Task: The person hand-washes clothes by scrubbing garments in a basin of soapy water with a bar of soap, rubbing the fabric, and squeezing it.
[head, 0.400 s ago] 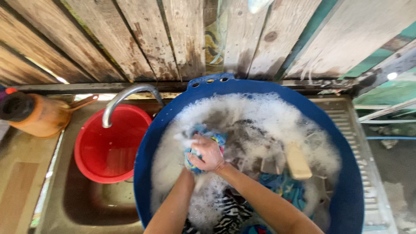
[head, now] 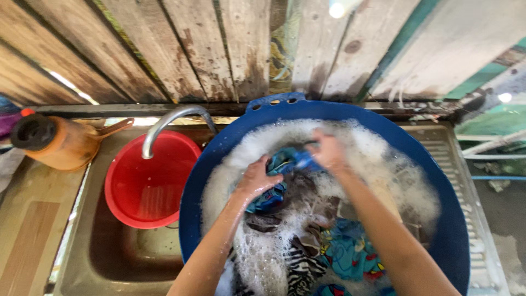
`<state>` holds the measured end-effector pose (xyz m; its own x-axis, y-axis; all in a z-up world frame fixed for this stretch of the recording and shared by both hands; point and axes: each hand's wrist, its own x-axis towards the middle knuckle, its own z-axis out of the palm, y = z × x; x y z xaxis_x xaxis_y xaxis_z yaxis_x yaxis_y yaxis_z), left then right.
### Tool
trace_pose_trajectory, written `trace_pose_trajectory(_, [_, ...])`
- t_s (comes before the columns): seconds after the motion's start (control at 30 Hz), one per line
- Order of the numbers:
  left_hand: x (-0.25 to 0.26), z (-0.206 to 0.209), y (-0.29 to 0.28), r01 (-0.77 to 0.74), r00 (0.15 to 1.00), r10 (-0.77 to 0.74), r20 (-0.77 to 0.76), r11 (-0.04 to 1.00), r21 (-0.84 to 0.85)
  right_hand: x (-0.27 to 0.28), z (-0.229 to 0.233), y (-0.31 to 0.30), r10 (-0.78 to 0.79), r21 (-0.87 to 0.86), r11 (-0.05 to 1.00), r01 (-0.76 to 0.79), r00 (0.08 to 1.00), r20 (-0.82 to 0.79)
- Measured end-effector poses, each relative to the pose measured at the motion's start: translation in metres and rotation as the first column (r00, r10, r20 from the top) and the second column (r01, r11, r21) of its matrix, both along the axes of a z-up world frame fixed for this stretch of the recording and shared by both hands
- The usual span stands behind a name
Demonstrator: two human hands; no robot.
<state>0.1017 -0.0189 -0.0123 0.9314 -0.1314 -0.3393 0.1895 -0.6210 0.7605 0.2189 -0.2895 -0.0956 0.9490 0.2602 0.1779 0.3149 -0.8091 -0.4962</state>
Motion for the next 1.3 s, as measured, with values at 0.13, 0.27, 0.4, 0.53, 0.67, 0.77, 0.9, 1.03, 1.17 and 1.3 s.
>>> trace_pose_trajectory(0.13, [-0.018, -0.004, -0.006, -0.063, 0.951, -0.162, 0.262, 0.728, 0.683, -0.017, 0.040, -0.019, -0.101, -0.384, 0.900, 0.207, 0.955, 0.280])
trace_pose_trajectory(0.27, [-0.041, -0.061, -0.023, -0.039, 0.960, -0.174, 0.218, 0.689, 0.723, -0.057, 0.056, 0.048, 0.115, -0.124, 0.985, -0.123, 0.991, -0.066])
trace_pose_trajectory(0.4, [-0.012, -0.084, 0.012, 0.286, 0.806, -0.568, 0.169, 0.623, 0.728, -0.068, 0.033, 0.087, 0.348, -0.299, 0.868, -0.396, 0.915, -0.203])
trace_pose_trajectory(0.53, [0.032, -0.127, 0.059, 0.441, 0.895, -0.329, -0.301, 0.759, 0.479, -0.031, -0.021, 0.061, 0.407, -0.332, 0.809, -0.485, 0.870, -0.278])
trace_pose_trajectory(0.67, [0.045, -0.232, 0.008, 0.273, 0.962, -0.205, -0.182, 0.777, 0.567, -0.045, -0.074, 0.072, 0.340, -0.300, 0.850, -0.432, 0.887, -0.313])
trace_pose_trajectory(0.77, [0.051, -0.265, 0.028, 0.339, 0.937, -0.256, -0.238, 0.828, 0.447, -0.036, -0.089, 0.060, 0.302, -0.263, 0.881, -0.393, 0.896, -0.326])
trace_pose_trajectory(0.9, [0.091, -0.252, 0.076, 0.301, 0.949, -0.222, -0.223, 0.848, 0.437, -0.010, -0.097, 0.048, 0.161, -0.275, 0.929, -0.247, 0.940, -0.300])
trace_pose_trajectory(1.03, [0.068, -0.270, 0.015, 0.245, 0.970, -0.212, -0.122, 0.844, 0.478, -0.026, -0.108, 0.062, 0.114, -0.286, 0.937, -0.199, 0.951, -0.288])
trace_pose_trajectory(1.17, [0.026, -0.283, -0.020, 0.239, 0.969, -0.237, -0.065, 0.844, 0.479, -0.055, -0.114, 0.063, 0.112, -0.276, 0.940, -0.201, 0.945, -0.309])
trace_pose_trajectory(1.3, [0.018, -0.267, 0.031, 0.232, 0.968, -0.248, -0.037, 0.833, 0.502, -0.067, -0.110, 0.053, 0.108, -0.247, 0.949, -0.197, 0.936, -0.334])
